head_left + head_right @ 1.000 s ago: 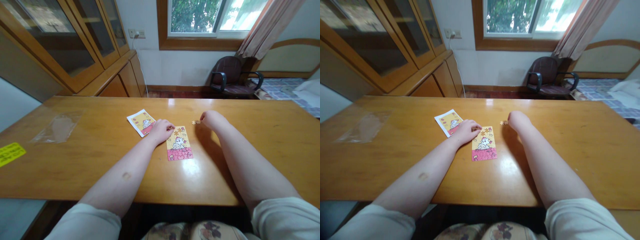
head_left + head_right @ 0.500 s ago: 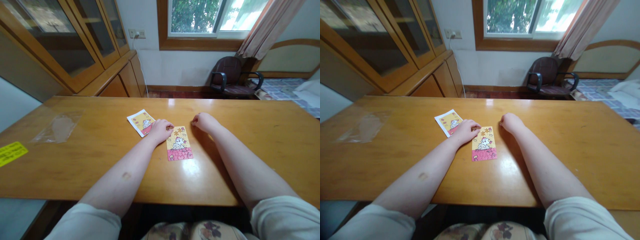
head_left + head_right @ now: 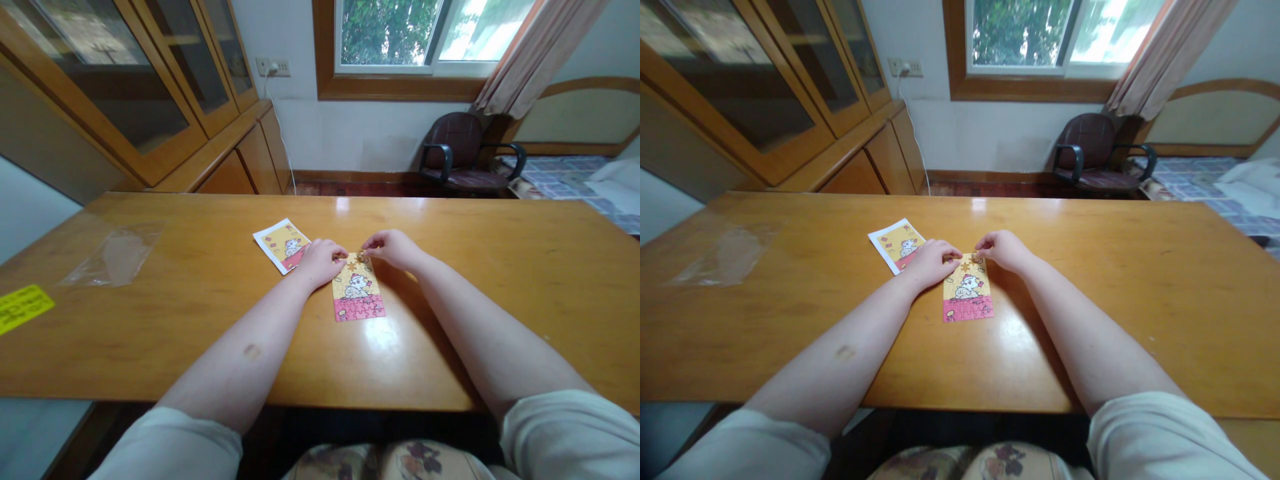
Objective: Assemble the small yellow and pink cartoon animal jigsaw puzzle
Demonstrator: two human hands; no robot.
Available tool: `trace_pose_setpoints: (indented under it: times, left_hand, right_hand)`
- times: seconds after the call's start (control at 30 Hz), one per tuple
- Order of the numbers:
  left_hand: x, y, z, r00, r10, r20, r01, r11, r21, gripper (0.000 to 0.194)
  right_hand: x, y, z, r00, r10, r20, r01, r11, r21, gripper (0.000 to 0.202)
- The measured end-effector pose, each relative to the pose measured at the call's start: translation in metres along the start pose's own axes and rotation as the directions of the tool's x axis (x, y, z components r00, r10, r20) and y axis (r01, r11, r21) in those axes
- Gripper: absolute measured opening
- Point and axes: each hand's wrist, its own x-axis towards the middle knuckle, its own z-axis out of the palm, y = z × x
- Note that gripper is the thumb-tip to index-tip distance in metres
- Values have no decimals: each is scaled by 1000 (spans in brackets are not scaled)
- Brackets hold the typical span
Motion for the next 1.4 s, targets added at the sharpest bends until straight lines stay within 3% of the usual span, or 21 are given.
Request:
trace_pose_setpoints:
  times: [0.17, 0.43, 0.67, 1.03, 1.4]
  left_hand:
    - [0, -1, 1, 1000, -5, 4, 5, 1000, -2, 24]
    - [0, 0, 1, 1000, -5, 14, 6, 1000, -12, 25]
    - [0, -1, 2, 1000, -16, 25, 16, 1000, 7, 25]
    - [0, 1, 0, 999, -24, 27, 24, 1000, 5, 25]
    - [0, 1, 1, 999, -19, 26, 19, 1000, 11, 25]
  right_hand:
    - [0, -1, 12, 1000, -4, 29, 2, 998, 67, 12]
    - [0, 0, 19, 1000, -10, 22, 10, 1000, 20, 12]
    - [-3, -3, 20, 999, -23, -35, 22, 998, -51, 10]
    - [2, 4, 16, 999, -15, 37, 15, 1000, 15, 10]
    - [-3, -4, 21, 996, -87, -13, 82, 970, -228, 12]
